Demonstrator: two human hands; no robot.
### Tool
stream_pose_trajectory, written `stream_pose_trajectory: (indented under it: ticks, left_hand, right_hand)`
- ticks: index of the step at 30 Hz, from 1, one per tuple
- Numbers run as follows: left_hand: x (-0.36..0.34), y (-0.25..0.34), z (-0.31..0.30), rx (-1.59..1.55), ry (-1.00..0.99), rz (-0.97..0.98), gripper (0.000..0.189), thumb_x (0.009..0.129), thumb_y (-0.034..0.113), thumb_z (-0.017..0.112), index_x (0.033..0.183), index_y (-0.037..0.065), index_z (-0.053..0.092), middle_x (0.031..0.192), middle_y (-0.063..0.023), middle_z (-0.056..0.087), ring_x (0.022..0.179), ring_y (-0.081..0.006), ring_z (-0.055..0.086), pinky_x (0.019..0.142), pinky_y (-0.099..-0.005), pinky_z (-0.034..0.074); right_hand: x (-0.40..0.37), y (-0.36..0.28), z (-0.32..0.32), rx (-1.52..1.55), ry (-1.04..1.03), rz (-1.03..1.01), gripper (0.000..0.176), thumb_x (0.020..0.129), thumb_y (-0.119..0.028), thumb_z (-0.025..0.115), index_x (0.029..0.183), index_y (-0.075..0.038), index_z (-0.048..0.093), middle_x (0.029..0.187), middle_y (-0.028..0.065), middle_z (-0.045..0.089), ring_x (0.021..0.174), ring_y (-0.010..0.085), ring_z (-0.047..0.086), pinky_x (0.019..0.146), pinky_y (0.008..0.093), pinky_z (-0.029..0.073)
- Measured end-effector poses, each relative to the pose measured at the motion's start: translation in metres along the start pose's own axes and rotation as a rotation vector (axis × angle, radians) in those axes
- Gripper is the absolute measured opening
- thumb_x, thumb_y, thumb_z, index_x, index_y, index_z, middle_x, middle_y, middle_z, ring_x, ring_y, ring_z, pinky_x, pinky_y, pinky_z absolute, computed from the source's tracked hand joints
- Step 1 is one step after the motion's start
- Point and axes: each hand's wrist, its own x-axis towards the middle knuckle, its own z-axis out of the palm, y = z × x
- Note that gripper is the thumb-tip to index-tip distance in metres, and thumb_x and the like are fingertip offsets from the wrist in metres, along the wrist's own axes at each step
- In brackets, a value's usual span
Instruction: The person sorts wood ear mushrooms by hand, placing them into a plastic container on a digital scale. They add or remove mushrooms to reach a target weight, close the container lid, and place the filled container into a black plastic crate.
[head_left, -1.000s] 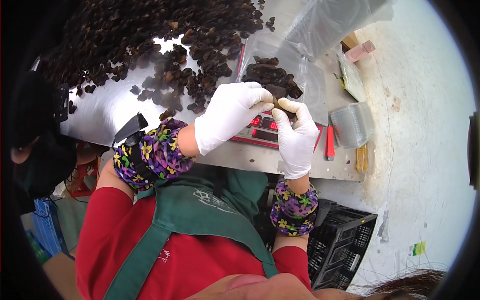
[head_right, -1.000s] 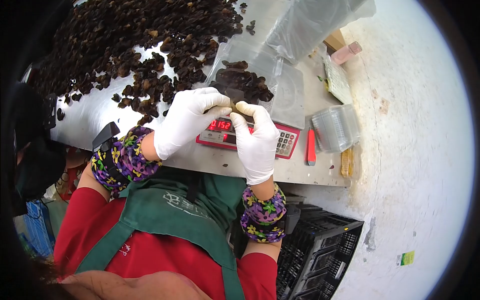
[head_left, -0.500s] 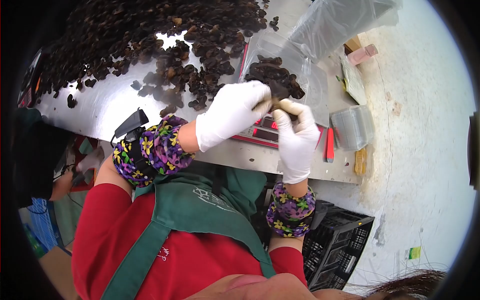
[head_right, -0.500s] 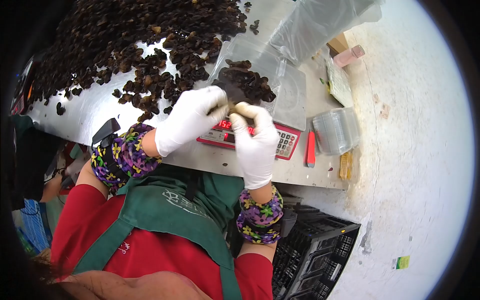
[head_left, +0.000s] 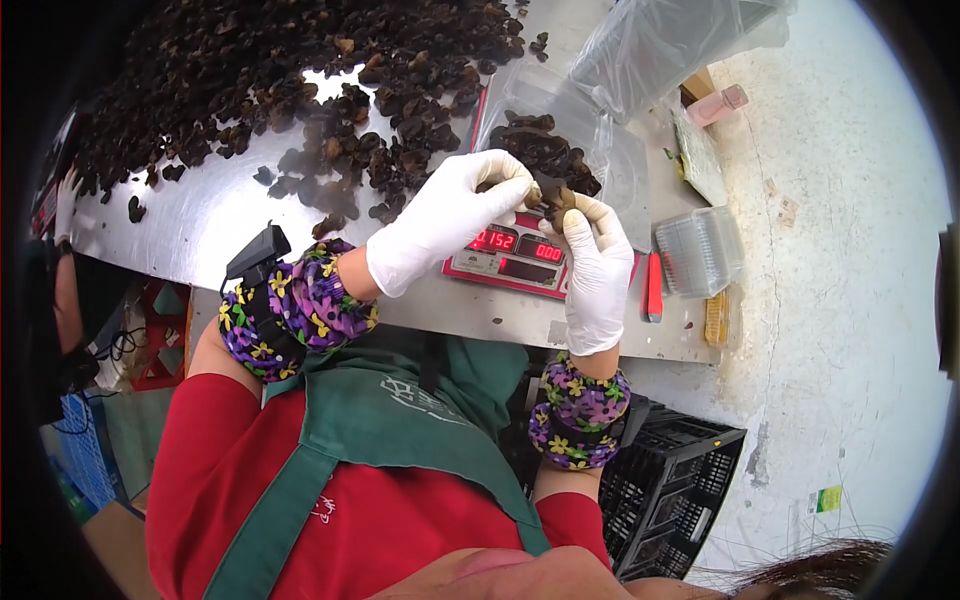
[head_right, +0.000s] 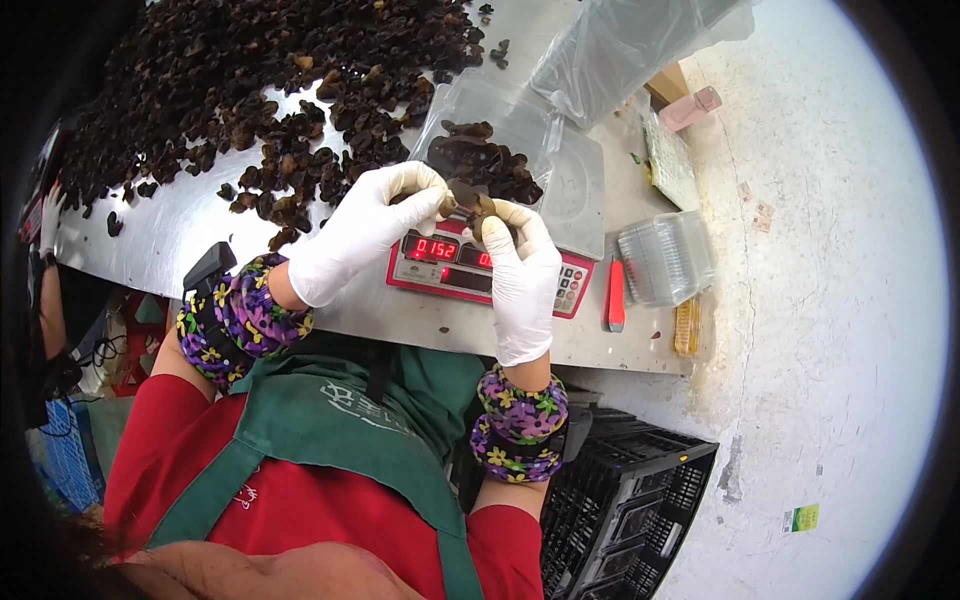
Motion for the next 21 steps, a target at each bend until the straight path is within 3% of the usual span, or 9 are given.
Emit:
stream_pose_trajectory:
  ticks: [4,6,8,11,14,16,17,18,21]
  left_hand:
    - [-0.022,0.012,-0.019,0.059,-0.052,-0.075,0.013,0.098,0.013,0.061,0.094,0.002,0.067,0.088,-0.0007,0.068,0.078,-0.0061,0.06,0.073,-0.0244,0.05]
    - [-0.044,-0.008,-0.048,0.088,-0.142,-0.034,0.015,0.096,0.015,0.065,0.089,0.002,0.067,0.087,-0.0016,0.068,0.078,-0.0081,0.061,0.072,-0.0254,0.05]
    - [-0.078,-0.021,-0.088,0.362,-0.193,-0.019,0.017,0.094,0.017,0.066,0.087,0.001,0.069,0.078,-0.0032,0.069,0.068,-0.0096,0.06,0.066,-0.0291,0.051]
    - [-0.142,-0.023,-0.143,0.898,-0.104,-0.277,0.023,0.086,0.02,0.072,0.076,0.0,0.066,0.069,-0.012,0.065,0.062,-0.0205,0.064,0.062,-0.0336,0.051]
    - [-0.211,-0.045,-0.187,1.347,-0.064,-0.362,0.022,0.078,0.021,0.077,0.077,0.002,0.066,0.068,-0.0146,0.064,0.064,-0.0317,0.065,0.061,-0.0378,0.051]
    - [-0.236,-0.05,-0.19,1.33,0.02,-0.387,0.019,0.079,0.02,0.076,0.08,0.003,0.066,0.069,-0.0146,0.065,0.065,-0.0324,0.065,0.061,-0.0391,0.051]
    - [-0.24,-0.051,-0.192,1.31,0.101,-0.409,0.017,0.08,0.018,0.076,0.083,0.004,0.067,0.069,-0.0146,0.065,0.066,-0.0331,0.066,0.062,-0.0403,0.052]
    - [-0.237,-0.052,-0.192,1.313,0.1,-0.409,0.017,0.08,0.018,0.076,0.083,0.004,0.067,0.069,-0.0146,0.065,0.066,-0.0331,0.066,0.062,-0.0403,0.052]
    - [-0.221,-0.049,-0.184,1.218,0.144,-0.038,0.01,0.087,0.006,0.068,0.096,0.004,0.069,0.075,-0.0154,0.066,0.068,-0.0284,0.067,0.063,-0.0357,0.051]
  right_hand:
    - [0.003,-0.004,-0.007,0.045,-0.012,0.042,0.026,0.1,-0.01,0.064,0.121,0.005,0.059,0.109,0.0111,0.068,0.09,0.016,0.068,0.086,0.0284,0.056]
    - [0.009,-0.005,-0.017,-0.095,0.055,-0.087,0.025,0.101,-0.009,0.063,0.122,0.004,0.059,0.111,0.0114,0.068,0.094,0.0155,0.067,0.088,0.028,0.054]
    - [0.02,-0.004,-0.028,-0.228,0.155,-0.254,0.021,0.1,-0.007,0.064,0.117,0.003,0.059,0.11,0.0102,0.067,0.1,0.0135,0.062,0.089,0.0285,0.051]
    - [0.033,-0.003,-0.037,-0.322,0.252,-0.344,0.023,0.095,-0.01,0.07,0.113,0.003,0.062,0.108,0.0104,0.068,0.099,0.0171,0.064,0.088,0.0312,0.051]
    - [0.04,-0.001,-0.036,-0.952,0.226,-0.388,0.029,0.087,-0.027,0.078,0.103,-0.005,0.069,0.107,0.0126,0.069,0.096,0.0316,0.064,0.088,0.0414,0.049]
    - [0.045,0.015,-0.037,-1.293,0.125,-0.6,0.029,0.085,-0.032,0.078,0.101,-0.008,0.072,0.106,0.0105,0.07,0.1,0.0319,0.062,0.089,0.0431,0.048]
    - [0.044,0.018,-0.036,-1.228,0.137,-0.577,0.025,0.086,-0.03,0.077,0.1,-0.009,0.073,0.106,0.0085,0.07,0.105,0.0305,0.061,0.092,0.0431,0.047]
    - [0.044,0.016,-0.038,-1.225,0.139,-0.576,0.025,0.086,-0.03,0.077,0.1,-0.009,0.073,0.106,0.0085,0.07,0.105,0.0305,0.061,0.092,0.0431,0.047]
    - [0.044,0.005,-0.05,-1.092,0.279,-0.648,0.019,0.092,-0.023,0.071,0.106,-0.01,0.073,0.114,0.0084,0.069,0.111,0.0313,0.058,0.097,0.0444,0.045]
